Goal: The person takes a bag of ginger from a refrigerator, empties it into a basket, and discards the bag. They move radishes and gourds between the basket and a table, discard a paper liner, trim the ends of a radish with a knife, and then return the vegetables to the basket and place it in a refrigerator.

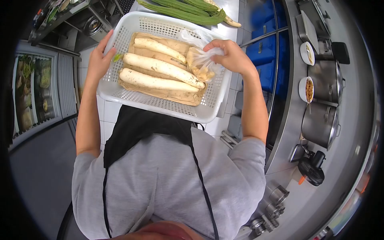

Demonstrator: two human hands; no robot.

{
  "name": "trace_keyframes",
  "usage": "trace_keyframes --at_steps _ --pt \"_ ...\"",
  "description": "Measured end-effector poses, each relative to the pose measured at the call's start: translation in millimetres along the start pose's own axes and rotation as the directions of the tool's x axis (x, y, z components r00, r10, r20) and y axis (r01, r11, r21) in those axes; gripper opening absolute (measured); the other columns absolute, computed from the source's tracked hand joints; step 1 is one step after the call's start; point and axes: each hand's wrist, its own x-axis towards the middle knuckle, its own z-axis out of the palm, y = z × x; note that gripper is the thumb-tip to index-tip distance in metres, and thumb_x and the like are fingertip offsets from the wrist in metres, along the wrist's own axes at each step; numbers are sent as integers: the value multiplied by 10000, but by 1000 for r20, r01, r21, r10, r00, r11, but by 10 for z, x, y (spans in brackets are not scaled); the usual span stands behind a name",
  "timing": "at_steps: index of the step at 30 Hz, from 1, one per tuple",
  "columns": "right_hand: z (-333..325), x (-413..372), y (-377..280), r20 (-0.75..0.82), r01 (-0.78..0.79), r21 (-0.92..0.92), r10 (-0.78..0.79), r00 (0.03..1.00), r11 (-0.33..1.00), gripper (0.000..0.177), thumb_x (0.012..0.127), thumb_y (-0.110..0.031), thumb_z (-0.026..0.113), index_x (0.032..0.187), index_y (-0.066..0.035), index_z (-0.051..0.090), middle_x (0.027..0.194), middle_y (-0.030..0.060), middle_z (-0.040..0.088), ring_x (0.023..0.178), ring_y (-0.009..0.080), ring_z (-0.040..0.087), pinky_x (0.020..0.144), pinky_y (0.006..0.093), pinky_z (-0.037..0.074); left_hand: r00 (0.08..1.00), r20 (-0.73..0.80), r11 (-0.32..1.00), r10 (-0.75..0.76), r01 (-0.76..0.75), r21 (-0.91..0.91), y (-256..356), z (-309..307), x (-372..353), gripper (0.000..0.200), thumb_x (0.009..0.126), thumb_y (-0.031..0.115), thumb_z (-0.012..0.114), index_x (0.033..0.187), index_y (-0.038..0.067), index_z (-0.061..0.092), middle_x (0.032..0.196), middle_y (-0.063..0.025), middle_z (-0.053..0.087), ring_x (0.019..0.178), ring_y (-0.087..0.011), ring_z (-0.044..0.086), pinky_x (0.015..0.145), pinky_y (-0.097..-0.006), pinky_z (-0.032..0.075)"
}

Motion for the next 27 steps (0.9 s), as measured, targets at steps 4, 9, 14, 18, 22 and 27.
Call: trace_keyframes --at_steps 4,9,14,18,22,27 --pt "-60 -123 12 -37 15 361 -2 999 932 360 770 49 595 1107 -9 709 900 27 699 696 123 628 701 249 505 998 -28 988 63 -59 142 57 -20 -16 561 885 108 641 1439 111 547 1288 -237 645 1167 -372 639 1010 -408 476" --pt "-159 -211 -341 -143 133 490 -70 987 862 482 721 83 538 1175 -10 670 929 50 696 699 103 615 678 237 492 883 22 788 470 -430 440 447 55 -36 578 874 170 712 1425 89 557 1319 -199 620 1232 -353 567 1054 -418 441" --pt "-51 -8 -999 -39 261 355 -265 963 898 482 702 71 514 1156 -6 658 1070 62 678 709 110 595 678 264 501 881 58 882 470 -469 -32 1375 921 -98 551 815 245 797 1296 36 628 1224 -182 659 1182 -315 601 1017 -414 464" --pt "-158 9 -1114 -147 515 -227 -552 821 827 368 813 30 564 1171 0 647 1068 127 706 774 232 675 707 358 526 947 226 933 228 -147 -328 1399 1107 82 426 857 282 779 1133 -27 679 1011 -141 741 950 -296 695 885 -378 520" --pt "-305 -74 -1161 -234 353 -461 -495 837 815 262 902 -80 626 1149 -3 666 950 195 718 861 351 700 766 416 528 782 584 814 219 183 -551 1198 904 253 212 964 126 661 1119 -12 700 1018 -73 745 933 -144 691 830 -311 546" --pt "-442 88 -932 -196 259 -262 -314 929 930 176 924 -90 643 1073 -21 708 874 134 718 759 316 666 715 380 520 609 728 569 315 493 -658 1275 777 183 247 962 171 671 1099 -35 679 944 -110 719 980 -219 693 914 -364 556"
